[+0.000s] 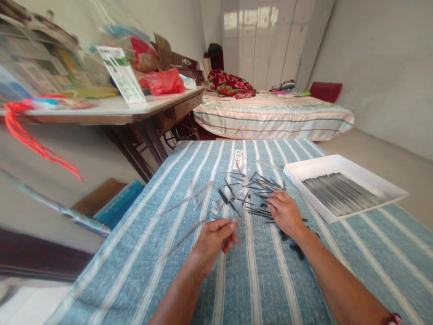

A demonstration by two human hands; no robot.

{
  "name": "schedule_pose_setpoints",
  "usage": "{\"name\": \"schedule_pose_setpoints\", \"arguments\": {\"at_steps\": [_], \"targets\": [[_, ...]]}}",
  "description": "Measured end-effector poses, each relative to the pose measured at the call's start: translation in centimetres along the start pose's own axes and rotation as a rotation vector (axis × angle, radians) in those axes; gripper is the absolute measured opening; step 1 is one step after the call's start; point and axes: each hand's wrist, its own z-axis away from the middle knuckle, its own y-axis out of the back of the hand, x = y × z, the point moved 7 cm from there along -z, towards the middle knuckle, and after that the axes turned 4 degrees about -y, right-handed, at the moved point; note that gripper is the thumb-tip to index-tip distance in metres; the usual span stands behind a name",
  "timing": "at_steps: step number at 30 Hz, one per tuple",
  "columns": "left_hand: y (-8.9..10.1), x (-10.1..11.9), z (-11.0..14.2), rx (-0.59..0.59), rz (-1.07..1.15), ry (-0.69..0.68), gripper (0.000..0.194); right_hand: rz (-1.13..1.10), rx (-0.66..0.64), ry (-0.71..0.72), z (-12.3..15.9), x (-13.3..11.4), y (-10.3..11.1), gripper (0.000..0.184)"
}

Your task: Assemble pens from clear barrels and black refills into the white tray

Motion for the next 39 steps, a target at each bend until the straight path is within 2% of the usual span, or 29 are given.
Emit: {"name": "schedule_pose_setpoints", "arguments": {"at_steps": [4, 14, 28, 34, 39], "targets": [[0.0, -0.3, 0.0, -0.003, 0.007, 0.015, 0.022, -0.007, 0.031, -0.012, 0.1, 0.5, 0.2, 0.019], [-0.1, -0.8, -0.3, -0.006, 0.018, 0.035, 0.022, -0.003, 0.0, -0.004, 0.1, 0.4, 0.0, 0.02], [0.2, -0.7, -0.3, -0.005, -0.028, 0.05, 0.02, -0.004, -0.023, 0.037, -0.1, -0.7, 0.3, 0.019], [0.1, -0.5, -0.2, 0.001, -0.054, 0.045, 0.019, 0.045, -0.165, 0.082, 0.1, -3.0, -0.1, 0.015], [0.0, -0.6, -0.2, -0.002, -0.069, 0.054, 0.02, 0.081, -0.252, 0.087, 0.4, -3.6, -0.8, 0.016]]}}
